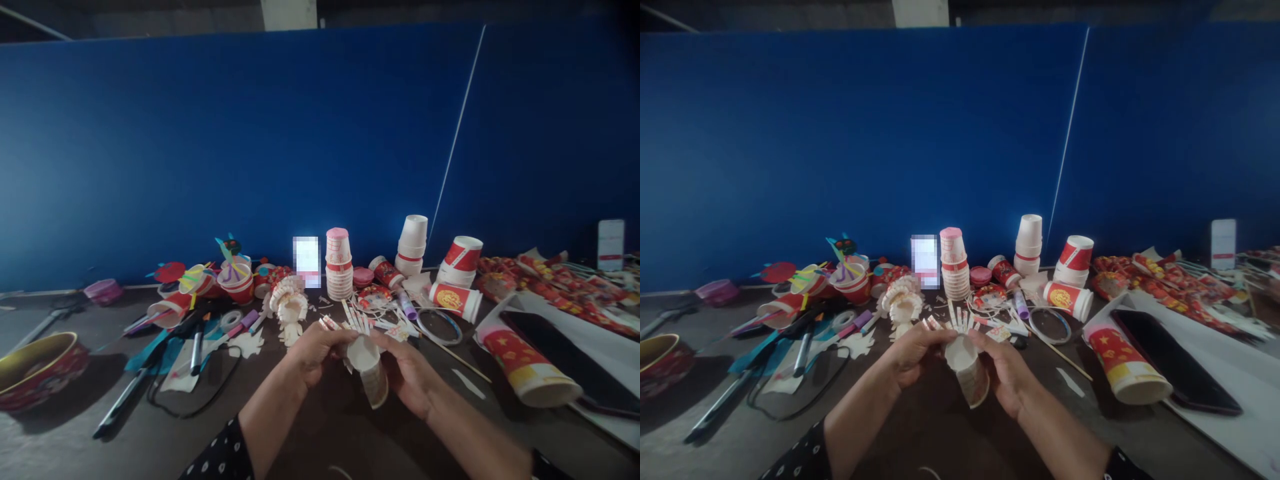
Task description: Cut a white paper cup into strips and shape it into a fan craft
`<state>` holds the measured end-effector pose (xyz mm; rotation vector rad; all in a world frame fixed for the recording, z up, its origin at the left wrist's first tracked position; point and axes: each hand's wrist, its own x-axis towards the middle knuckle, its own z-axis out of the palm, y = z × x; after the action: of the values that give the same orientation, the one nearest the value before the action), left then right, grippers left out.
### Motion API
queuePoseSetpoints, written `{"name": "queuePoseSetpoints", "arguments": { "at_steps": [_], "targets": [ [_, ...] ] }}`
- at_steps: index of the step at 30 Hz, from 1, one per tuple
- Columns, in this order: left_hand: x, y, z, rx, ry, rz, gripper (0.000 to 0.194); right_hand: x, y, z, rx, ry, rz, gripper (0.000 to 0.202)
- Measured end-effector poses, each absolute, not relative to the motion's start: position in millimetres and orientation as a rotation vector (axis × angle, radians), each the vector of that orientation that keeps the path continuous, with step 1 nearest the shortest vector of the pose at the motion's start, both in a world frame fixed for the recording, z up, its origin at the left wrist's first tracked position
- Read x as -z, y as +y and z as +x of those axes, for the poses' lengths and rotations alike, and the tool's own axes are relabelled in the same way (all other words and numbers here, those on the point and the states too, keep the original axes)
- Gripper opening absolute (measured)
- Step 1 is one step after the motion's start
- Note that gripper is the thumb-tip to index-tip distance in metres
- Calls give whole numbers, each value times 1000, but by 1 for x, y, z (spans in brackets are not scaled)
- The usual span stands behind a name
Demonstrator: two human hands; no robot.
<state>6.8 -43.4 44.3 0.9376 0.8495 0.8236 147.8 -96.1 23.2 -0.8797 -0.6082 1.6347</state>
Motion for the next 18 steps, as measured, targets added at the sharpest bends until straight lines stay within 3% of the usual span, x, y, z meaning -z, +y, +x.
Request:
{"name": "queuePoseSetpoints", "arguments": {
  "at_steps": [18],
  "targets": [
    [-36, -45, 11, -796, 925, 922, 19, -24, -94, 148, -1749, -567, -846, 19]
  ]
}}
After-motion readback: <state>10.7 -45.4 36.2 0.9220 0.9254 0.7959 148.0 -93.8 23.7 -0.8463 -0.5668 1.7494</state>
